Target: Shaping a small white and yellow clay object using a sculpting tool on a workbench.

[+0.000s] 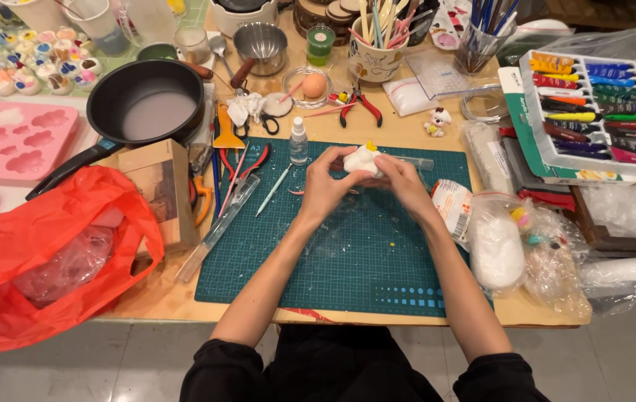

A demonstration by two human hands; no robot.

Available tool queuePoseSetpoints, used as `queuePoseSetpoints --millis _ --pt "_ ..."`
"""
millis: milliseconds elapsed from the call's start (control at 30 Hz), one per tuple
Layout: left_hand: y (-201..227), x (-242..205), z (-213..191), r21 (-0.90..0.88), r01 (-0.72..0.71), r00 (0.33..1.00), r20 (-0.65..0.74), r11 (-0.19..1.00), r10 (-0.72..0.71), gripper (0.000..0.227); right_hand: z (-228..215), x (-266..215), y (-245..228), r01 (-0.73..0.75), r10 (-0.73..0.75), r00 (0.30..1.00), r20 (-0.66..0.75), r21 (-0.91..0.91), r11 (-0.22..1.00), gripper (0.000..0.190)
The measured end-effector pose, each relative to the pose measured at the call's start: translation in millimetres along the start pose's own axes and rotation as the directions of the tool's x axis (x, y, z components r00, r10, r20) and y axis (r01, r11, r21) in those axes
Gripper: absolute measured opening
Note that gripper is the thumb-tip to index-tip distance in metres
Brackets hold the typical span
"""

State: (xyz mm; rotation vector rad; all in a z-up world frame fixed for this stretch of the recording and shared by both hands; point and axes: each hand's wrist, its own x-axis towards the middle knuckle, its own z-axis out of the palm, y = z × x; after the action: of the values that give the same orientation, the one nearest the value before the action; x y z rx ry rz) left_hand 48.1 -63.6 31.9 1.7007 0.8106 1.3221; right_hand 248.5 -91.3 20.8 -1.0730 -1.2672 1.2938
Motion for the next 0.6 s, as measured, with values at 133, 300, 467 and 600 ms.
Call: queuePoseSetpoints --millis 133,300,467,600 --pt "10 -1 -1 0.053 -0.014 1.0 -0.013 0.998 0.015 0.051 -3 3 11 0.058 -0.058 0.998 0.003 -0.032 0.998 0.047" --pt "15 -3 0 -0.004 0.075 0.997 0.011 0.997 -0.075 0.053 -11 4 22 0.041 -0.04 0.999 -0.025 0.007 0.999 0.043" --pt "5 -1 1 0.039 -0.03 1.0 -0.004 0.999 0.03 0.052 -7 2 15 0.091 -0.093 0.995 -0.021 -0.083 0.992 0.041" --pt "7 -1 0 0.057 -0.03 1.0 0.002 0.998 0.03 0.052 -10 2 20 0.097 -0.098 0.995 -0.012 -0.101 0.99 0.04"
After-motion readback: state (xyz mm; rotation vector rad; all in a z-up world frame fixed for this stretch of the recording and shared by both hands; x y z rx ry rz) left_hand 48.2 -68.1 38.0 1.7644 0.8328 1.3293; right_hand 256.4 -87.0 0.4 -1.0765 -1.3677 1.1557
